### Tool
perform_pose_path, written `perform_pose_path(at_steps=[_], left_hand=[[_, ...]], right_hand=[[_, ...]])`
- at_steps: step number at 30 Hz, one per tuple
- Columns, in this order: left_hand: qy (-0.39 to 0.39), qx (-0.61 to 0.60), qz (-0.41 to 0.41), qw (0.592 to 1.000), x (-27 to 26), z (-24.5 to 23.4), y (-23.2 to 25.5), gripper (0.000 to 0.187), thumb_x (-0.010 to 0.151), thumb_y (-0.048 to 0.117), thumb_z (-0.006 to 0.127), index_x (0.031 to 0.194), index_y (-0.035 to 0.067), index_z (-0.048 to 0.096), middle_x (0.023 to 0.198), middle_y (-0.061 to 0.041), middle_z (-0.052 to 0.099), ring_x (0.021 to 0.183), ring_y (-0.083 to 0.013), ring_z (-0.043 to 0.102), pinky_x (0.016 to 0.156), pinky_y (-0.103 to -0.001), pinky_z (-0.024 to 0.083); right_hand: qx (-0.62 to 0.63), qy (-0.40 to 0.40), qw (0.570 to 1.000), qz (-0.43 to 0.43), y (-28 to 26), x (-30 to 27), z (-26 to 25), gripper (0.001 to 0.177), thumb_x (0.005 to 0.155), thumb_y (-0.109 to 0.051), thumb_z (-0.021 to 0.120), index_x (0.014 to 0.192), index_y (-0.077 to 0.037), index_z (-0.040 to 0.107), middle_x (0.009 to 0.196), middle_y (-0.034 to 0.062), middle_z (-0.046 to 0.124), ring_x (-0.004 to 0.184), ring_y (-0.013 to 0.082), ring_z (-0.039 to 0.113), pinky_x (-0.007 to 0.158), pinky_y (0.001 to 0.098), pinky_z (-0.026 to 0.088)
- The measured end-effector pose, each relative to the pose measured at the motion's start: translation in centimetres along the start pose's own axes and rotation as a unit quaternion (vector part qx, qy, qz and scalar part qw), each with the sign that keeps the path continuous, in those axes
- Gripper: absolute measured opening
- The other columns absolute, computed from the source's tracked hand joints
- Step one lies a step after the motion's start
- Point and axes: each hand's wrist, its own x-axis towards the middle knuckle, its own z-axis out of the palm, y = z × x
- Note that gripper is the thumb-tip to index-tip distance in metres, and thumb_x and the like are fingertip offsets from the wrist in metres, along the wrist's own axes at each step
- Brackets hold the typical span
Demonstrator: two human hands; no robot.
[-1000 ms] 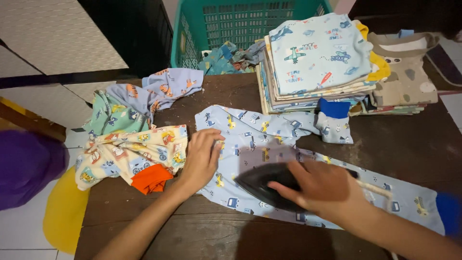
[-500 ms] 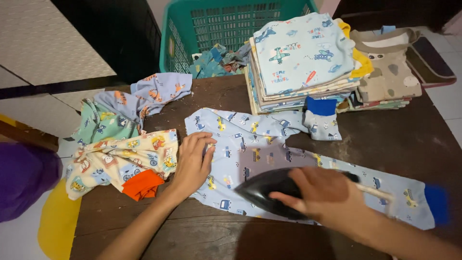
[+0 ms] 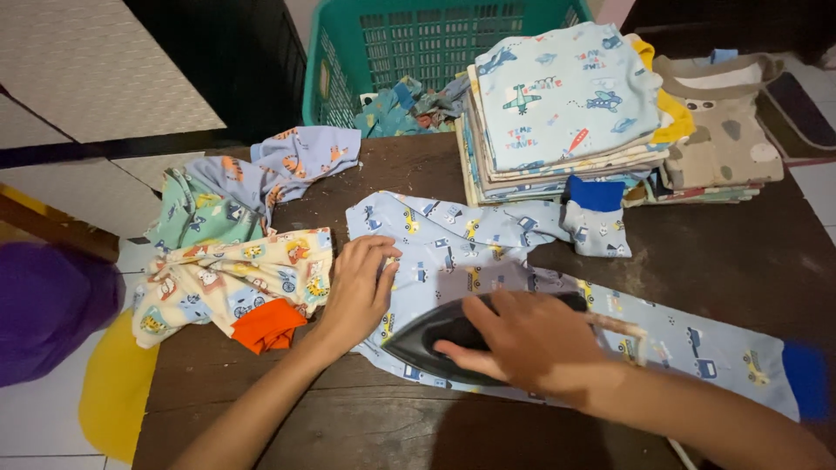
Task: Ironing and folding baby clothes on a low table.
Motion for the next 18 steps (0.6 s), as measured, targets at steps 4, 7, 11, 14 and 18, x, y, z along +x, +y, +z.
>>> perform_pose_path(at_steps=[4, 7, 11, 14, 18], left_hand=[[0.000, 0.005, 0.005, 1.000, -0.1, 0.2, -0.3, 0.017, 0.097, 0.012, 0.062, 0.112, 0.004, 0.065, 0.127, -0.013, 0.061, 0.126, -0.0345, 0.051, 0.107, -0.047, 0.038], [0.002, 0.010, 0.011, 1.000, -0.1, 0.2, -0.2, 0.017, 0.097, 0.012, 0.063, 0.112, 0.004, 0.065, 0.127, -0.014, 0.061, 0.125, -0.0342, 0.052, 0.106, -0.047, 0.039], [0.008, 0.009, 0.012, 1.000, 0.0, 0.0, 0.1, 0.017, 0.097, 0.012, 0.063, 0.112, 0.003, 0.064, 0.128, -0.013, 0.061, 0.126, -0.0336, 0.053, 0.106, -0.046, 0.039], [0.005, 0.009, 0.005, 1.000, 0.0, 0.0, 0.1, 0.017, 0.097, 0.012, 0.062, 0.112, 0.004, 0.064, 0.128, -0.012, 0.062, 0.126, -0.0330, 0.053, 0.106, -0.046, 0.039], [0.000, 0.016, 0.002, 1.000, 0.0, 0.0, 0.2, 0.017, 0.097, 0.012, 0.062, 0.112, 0.004, 0.065, 0.127, -0.013, 0.062, 0.126, -0.0333, 0.052, 0.106, -0.047, 0.038]], right_hand=[[0.000, 0.058, 0.998, -0.017, 1.3, -2.2, -1.4, 0.051, 0.084, -0.057, 0.072, 0.081, -0.007, 0.064, 0.068, 0.0113, 0.058, 0.054, 0.0297, 0.063, 0.047, 0.0388, 0.050], [-0.022, 0.006, 0.999, -0.029, 2.7, -4.4, -2.7, 0.052, 0.078, -0.058, 0.075, 0.077, -0.006, 0.066, 0.060, 0.0113, 0.058, 0.048, 0.0307, 0.062, 0.042, 0.0401, 0.049], [-0.001, -0.024, 0.999, 0.036, 3.6, -6.8, -3.7, 0.051, 0.071, -0.055, 0.079, 0.080, -0.006, 0.068, 0.061, 0.0081, 0.059, 0.046, 0.0283, 0.062, 0.039, 0.0398, 0.050], [-0.018, -0.016, 0.998, 0.065, 3.6, -7.3, -3.8, 0.054, 0.069, -0.057, 0.081, 0.080, -0.006, 0.069, 0.062, 0.0082, 0.060, 0.046, 0.0280, 0.063, 0.039, 0.0396, 0.050], [-0.034, -0.005, 0.998, 0.057, 2.8, -6.5, -3.5, 0.053, 0.071, -0.057, 0.078, 0.079, -0.006, 0.066, 0.058, 0.0078, 0.058, 0.048, 0.0268, 0.062, 0.042, 0.0378, 0.051]])
